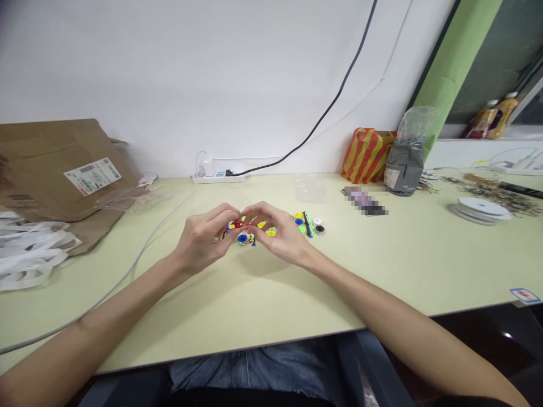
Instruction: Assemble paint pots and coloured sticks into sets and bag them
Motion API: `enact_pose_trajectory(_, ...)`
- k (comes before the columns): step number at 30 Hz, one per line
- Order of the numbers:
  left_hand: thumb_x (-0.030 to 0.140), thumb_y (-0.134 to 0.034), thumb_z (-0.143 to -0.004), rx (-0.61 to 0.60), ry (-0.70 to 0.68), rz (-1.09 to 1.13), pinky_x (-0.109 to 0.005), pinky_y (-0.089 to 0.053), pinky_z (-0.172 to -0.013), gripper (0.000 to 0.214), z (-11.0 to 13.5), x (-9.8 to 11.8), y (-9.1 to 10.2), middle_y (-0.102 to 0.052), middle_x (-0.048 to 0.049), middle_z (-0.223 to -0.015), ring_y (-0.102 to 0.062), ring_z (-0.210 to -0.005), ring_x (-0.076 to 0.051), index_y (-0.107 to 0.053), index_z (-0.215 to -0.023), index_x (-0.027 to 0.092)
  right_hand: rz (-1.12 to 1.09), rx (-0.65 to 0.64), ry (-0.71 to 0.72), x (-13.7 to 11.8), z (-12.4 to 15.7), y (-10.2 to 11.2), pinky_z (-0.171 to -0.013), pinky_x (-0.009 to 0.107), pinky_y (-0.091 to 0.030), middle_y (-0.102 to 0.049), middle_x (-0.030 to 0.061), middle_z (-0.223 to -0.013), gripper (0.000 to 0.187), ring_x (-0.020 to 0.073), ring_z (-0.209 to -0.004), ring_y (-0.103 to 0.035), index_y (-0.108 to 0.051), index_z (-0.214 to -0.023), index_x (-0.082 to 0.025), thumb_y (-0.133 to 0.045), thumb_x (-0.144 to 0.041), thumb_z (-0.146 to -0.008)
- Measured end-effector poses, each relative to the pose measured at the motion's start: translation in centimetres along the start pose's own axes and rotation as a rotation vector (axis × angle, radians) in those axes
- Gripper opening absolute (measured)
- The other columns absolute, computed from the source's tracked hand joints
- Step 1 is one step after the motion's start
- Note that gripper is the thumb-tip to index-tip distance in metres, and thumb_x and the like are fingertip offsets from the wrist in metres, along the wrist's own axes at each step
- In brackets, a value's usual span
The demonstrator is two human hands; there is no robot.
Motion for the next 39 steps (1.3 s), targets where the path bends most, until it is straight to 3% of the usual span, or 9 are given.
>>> enact_pose_trajectory(7, 0.015, -0.056, -0.093, 0.038, -0.131, -0.088, -0.026, -0.037, -0.056, 0.006, -0.1, 0.5, 0.0, -0.069, -0.0014, -0.085, -0.055, -0.057, -0.012, -0.055, -0.088, 0.019, 0.006, -0.007, 0.014, -0.2, 0.1, -0.1, -0.077, 0.03, -0.058, -0.071, 0.0057, -0.103, 0.02, 0.0173, -0.093, -0.07, -0.061, -0.11, -0.022, -0.065, -0.032, -0.093)
enact_pose_trajectory(11, 0.019, -0.059, -0.093, 0.048, -0.1, -0.097, -0.025, -0.036, -0.056, 0.01, -0.1, 0.3, -0.1, -0.066, -0.0002, -0.079, -0.055, -0.058, -0.012, -0.052, -0.086, 0.02, -0.005, 0.019, 0.018, -0.1, 0.1, -0.1, -0.079, 0.032, -0.058, -0.07, 0.0056, -0.103, 0.026, 0.0182, -0.095, -0.069, -0.06, -0.108, -0.021, -0.072, -0.034, -0.088)
enact_pose_trajectory(18, 0.03, -0.062, -0.095, 0.098, -0.045, -0.064, -0.024, -0.035, -0.054, 0.016, 0.1, 0.0, -0.3, -0.06, 0.0033, -0.071, -0.052, -0.053, -0.01, -0.051, -0.088, 0.02, -0.007, 0.053, 0.004, -0.1, 0.0, 0.1, -0.075, 0.031, -0.056, -0.07, 0.0044, -0.093, 0.02, 0.0171, -0.087, -0.068, -0.065, -0.094, -0.019, -0.072, -0.037, -0.088)
enact_pose_trajectory(23, 0.031, -0.062, -0.096, 0.109, -0.039, -0.007, -0.023, -0.037, -0.055, 0.014, 0.1, 0.0, -0.4, -0.062, 0.0029, -0.075, -0.055, -0.057, -0.01, -0.053, -0.094, 0.02, -0.06, 0.09, -0.042, -0.1, 0.0, 0.3, -0.07, 0.028, -0.056, -0.069, 0.0042, -0.091, 0.019, 0.0159, -0.084, -0.068, -0.066, -0.093, -0.018, -0.071, -0.036, -0.088)
enact_pose_trajectory(27, 0.03, -0.061, -0.096, 0.038, -0.036, 0.098, -0.025, -0.044, -0.063, 0.016, -0.1, -0.1, -0.5, -0.066, -0.0022, -0.091, -0.062, -0.071, -0.013, -0.053, -0.105, 0.02, -0.18, 0.118, -0.085, 0.4, -0.2, 0.5, -0.063, 0.028, -0.057, -0.068, 0.0041, -0.091, 0.025, 0.0158, -0.079, -0.067, -0.064, -0.094, -0.019, -0.074, -0.04, -0.086)
enact_pose_trajectory(30, 0.025, -0.056, -0.098, 0.02, 0.007, 0.204, -0.027, -0.048, -0.071, 0.01, -0.1, -0.3, -0.6, -0.066, -0.0052, -0.101, -0.065, -0.085, -0.015, -0.054, -0.107, 0.021, -0.255, 0.129, -0.101, 0.7, -0.3, 0.6, -0.062, 0.029, -0.057, -0.066, 0.0042, -0.089, 0.03, 0.0166, -0.078, -0.067, -0.062, -0.094, -0.019, -0.076, -0.043, -0.083)
enact_pose_trajectory(34, 0.022, -0.056, -0.098, 0.031, 0.088, 0.365, -0.027, -0.049, -0.074, 0.006, -0.1, -0.5, -0.7, -0.065, -0.0048, -0.103, -0.063, -0.087, -0.014, -0.055, -0.104, 0.021, -0.272, 0.127, -0.11, 0.7, -0.3, 0.6, -0.061, 0.029, -0.057, -0.066, 0.0051, -0.09, 0.033, 0.0169, -0.078, -0.067, -0.06, -0.093, -0.019, -0.077, -0.045, -0.082)
enact_pose_trajectory(39, 0.026, -0.064, -0.094, 0.053, 0.266, 0.55, -0.027, -0.053, -0.073, 0.028, -0.2, -0.6, -0.6, -0.065, -0.0035, -0.104, -0.064, -0.084, -0.013, -0.057, -0.12, 0.023, -0.271, 0.156, -0.107, 0.8, -0.4, 0.8, -0.059, 0.027, -0.056, -0.065, 0.005, -0.092, 0.039, 0.0183, -0.083, -0.068, -0.057, -0.097, -0.02, -0.077, -0.049, -0.081)
Point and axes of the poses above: each hand's wrist, its own z-axis away from the middle knuckle, its own y-axis out of the back of the hand, x = y × z, the point moved 4 cm from there along -z, towards the middle knuckle
